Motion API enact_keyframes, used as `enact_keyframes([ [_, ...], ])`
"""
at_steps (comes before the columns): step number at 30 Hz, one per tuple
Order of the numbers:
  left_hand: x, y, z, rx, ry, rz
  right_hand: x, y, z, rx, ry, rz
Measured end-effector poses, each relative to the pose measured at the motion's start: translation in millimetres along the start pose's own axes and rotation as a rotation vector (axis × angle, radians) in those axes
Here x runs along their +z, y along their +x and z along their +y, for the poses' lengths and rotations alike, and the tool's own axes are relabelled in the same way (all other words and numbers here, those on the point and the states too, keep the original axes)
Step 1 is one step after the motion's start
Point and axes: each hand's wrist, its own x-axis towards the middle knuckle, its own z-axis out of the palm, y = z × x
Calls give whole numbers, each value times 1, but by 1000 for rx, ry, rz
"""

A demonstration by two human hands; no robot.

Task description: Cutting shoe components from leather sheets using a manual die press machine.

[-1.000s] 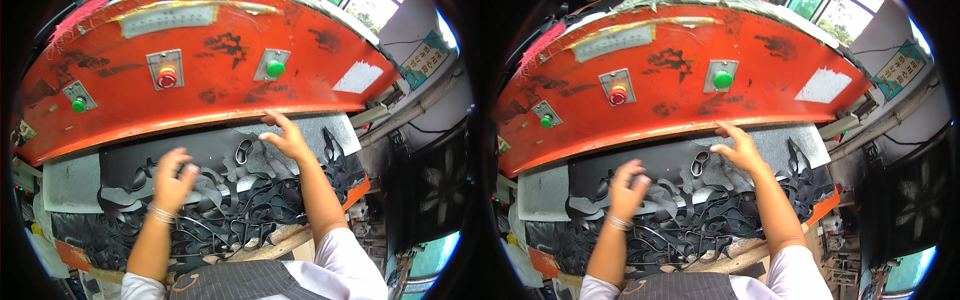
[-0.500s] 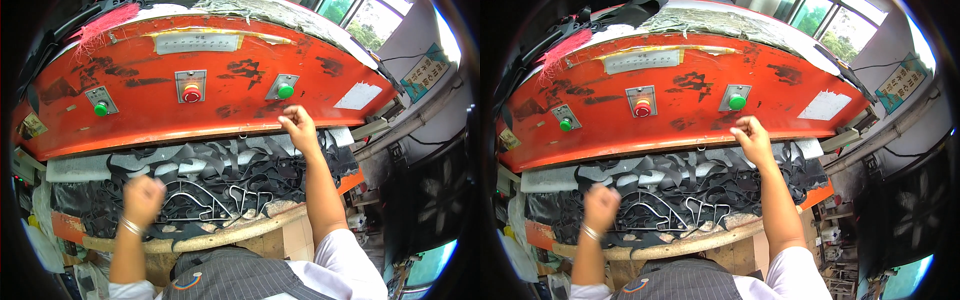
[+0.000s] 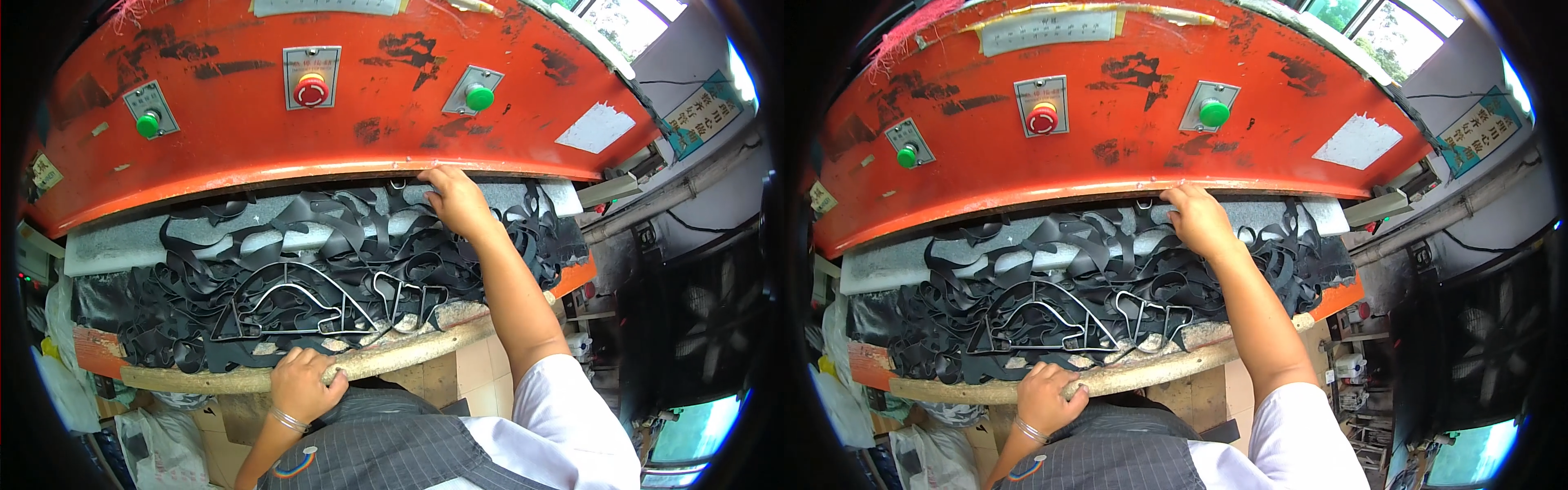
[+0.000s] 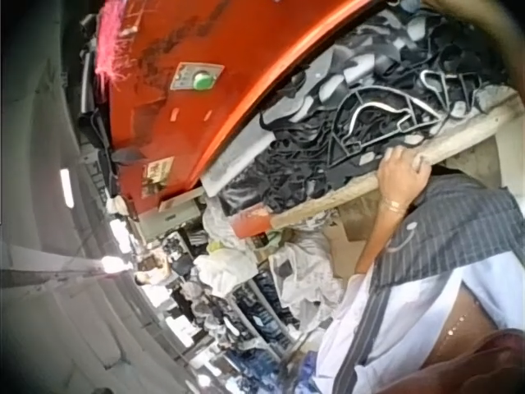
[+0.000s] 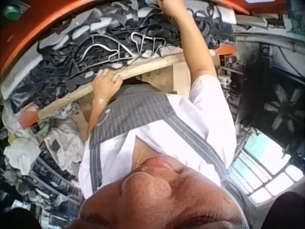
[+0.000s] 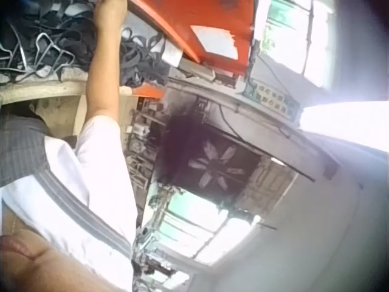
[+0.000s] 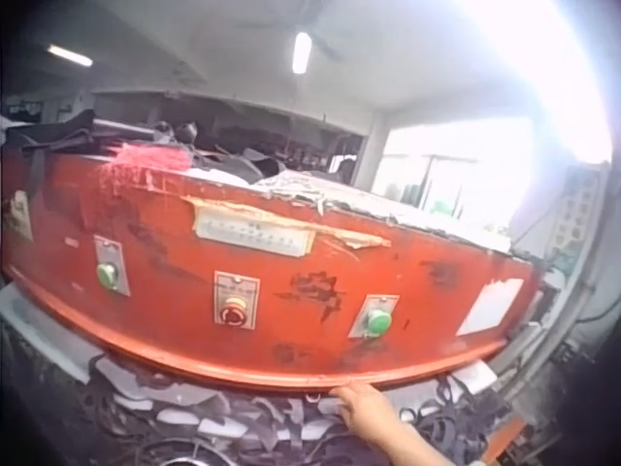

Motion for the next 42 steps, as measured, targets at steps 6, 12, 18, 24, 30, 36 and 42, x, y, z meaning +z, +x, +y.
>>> enact_keyframes([
  [6, -16, 34, -9, -29, 15, -253, 38, 43, 22, -232, -295, -186],
  [12, -49, 122, -19, -37, -76, -1027, 44, 61, 74, -257, -150, -122],
  [18, 1, 247, -15, 180, -381, -366, 50, 96, 101, -154, 354, -275],
  [24, 93, 291, -15, 91, -49, -276, 96, 113, 119, -250, 435, -367],
  [30, 103, 293, -17, 152, -25, -227, 102, 102, 125, 44, 598, -245],
  [36, 73, 284, -27, 23, -179, -288, 86, 97, 94, 96, 394, -177],
  [42, -100, 298, -102, 69, -149, 770, -21, 111, 53, 252, 573, 479],
])
